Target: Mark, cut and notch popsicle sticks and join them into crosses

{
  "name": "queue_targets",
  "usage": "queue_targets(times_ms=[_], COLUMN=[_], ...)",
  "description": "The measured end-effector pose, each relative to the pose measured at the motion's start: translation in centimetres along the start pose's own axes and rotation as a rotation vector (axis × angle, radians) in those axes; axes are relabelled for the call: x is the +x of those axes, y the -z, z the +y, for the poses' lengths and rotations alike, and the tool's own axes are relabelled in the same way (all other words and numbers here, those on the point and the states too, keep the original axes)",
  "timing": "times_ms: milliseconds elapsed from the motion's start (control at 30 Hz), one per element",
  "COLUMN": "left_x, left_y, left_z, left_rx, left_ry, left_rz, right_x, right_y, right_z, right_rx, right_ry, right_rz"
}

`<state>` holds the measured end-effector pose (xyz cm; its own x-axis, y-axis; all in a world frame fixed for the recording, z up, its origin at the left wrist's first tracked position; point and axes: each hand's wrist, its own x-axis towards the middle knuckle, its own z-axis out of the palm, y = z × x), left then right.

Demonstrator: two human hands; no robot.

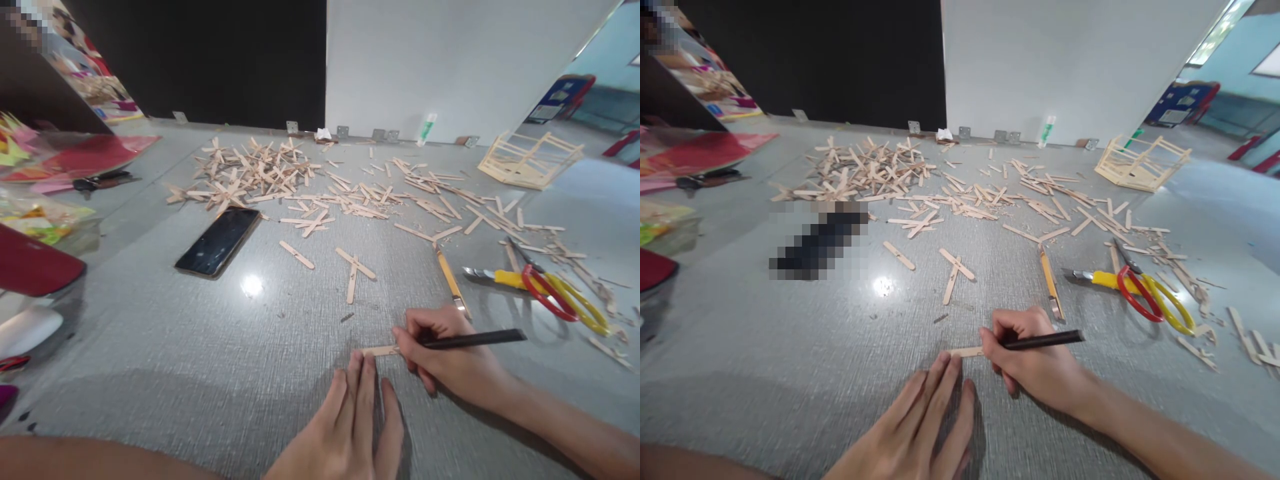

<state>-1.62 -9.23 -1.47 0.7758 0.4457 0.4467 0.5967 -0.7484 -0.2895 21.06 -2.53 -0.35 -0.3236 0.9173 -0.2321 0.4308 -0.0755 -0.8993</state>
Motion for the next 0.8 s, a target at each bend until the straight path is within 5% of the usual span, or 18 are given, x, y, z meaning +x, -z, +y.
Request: queue_targets(times_ms=[800], left_x=[-0.10], left_y=[-0.12], left_z=[0.32], left_rx=[-0.020], left_ry=[0.019], left_rz=[-0.013], right_x=[0.26], right_y=[-0.31], right_z=[-0.38], right_rx=[0.034], right_ry=[-0.056], right_rz=[0.005])
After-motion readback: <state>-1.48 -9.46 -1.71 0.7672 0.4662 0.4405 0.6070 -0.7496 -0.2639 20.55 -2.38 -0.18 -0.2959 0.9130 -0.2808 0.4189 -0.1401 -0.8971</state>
